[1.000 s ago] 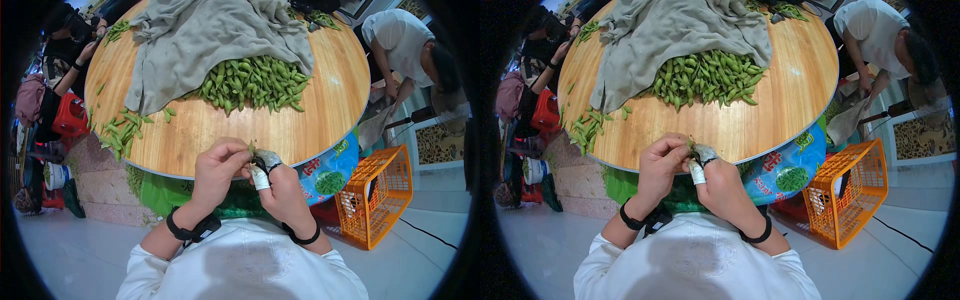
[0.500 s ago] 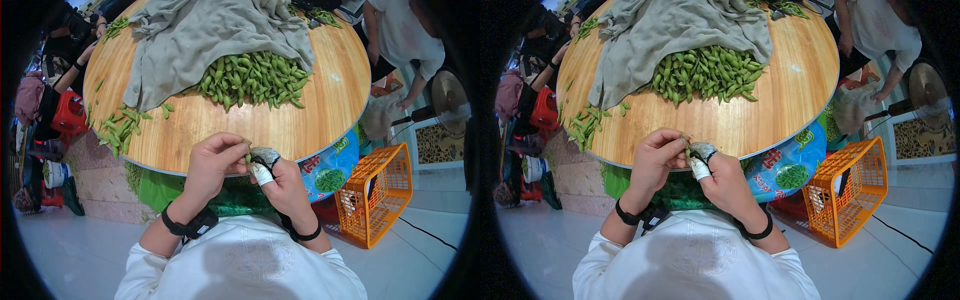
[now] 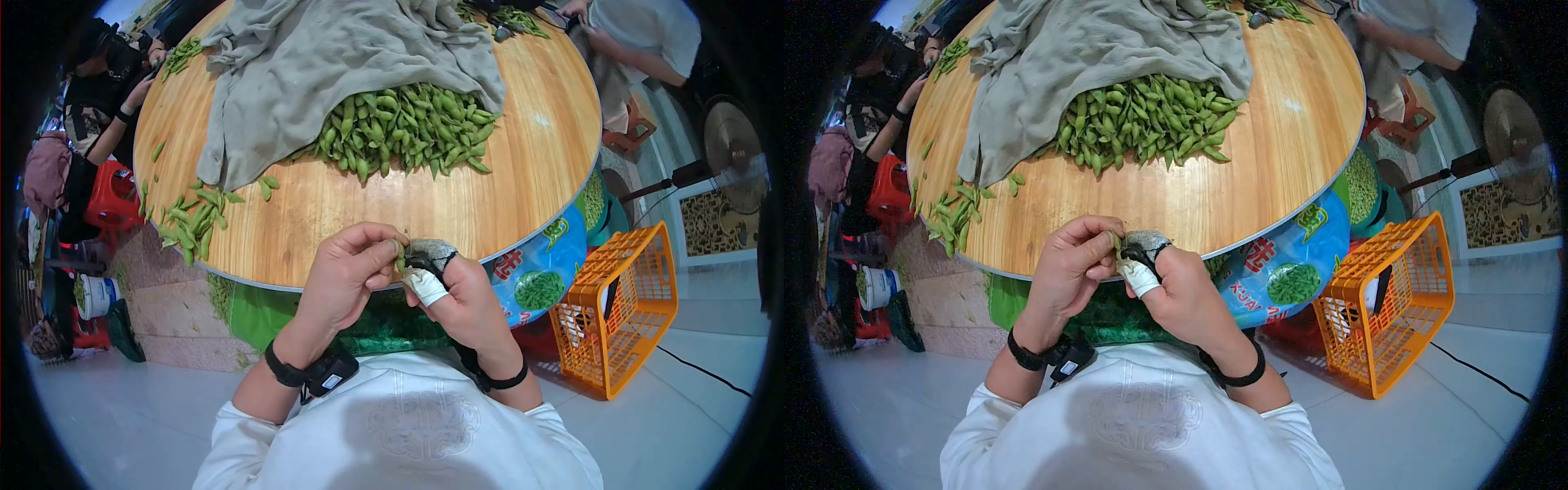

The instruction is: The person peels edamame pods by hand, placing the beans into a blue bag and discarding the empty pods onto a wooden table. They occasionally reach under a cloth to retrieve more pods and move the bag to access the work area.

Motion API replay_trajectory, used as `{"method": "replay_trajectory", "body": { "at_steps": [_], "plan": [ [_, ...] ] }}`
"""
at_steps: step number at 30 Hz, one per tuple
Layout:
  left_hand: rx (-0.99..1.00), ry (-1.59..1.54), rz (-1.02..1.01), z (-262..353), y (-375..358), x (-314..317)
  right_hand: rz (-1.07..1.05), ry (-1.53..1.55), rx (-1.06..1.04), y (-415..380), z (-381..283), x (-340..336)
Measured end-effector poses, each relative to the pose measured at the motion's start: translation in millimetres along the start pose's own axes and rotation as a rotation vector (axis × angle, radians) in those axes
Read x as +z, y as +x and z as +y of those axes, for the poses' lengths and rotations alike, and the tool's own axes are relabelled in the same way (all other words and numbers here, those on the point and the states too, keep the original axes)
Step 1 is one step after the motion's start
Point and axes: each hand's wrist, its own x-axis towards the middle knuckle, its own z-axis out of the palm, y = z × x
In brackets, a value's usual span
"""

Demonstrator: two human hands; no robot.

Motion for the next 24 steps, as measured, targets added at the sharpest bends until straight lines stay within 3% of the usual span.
{"method": "replay_trajectory", "body": {
  "at_steps": [5,11,14,16,24],
  "plan": [
    [-0.018,-0.005,0.037,-0.8,0.1,1.3,0.039,-0.086,-0.047,-0.3,1.4,-0.1],
    [-0.104,-0.07,-0.04,1.7,1.5,-2.1,0.039,0.155,0.061,0.4,4.7,1.4],
    [-0.096,-0.029,-0.005,1.0,1.6,1.8,0.082,0.027,-0.018,-1.7,1.7,1.1],
    [-0.072,-0.033,0.001,0.3,1.6,1.5,-0.002,-0.075,-0.009,-2.7,-4.2,-3.1],
    [-0.053,0.018,0.027,2.8,1.6,4.3,0.003,-0.096,-0.039,-5.0,-5.1,-1.5]
  ]
}}
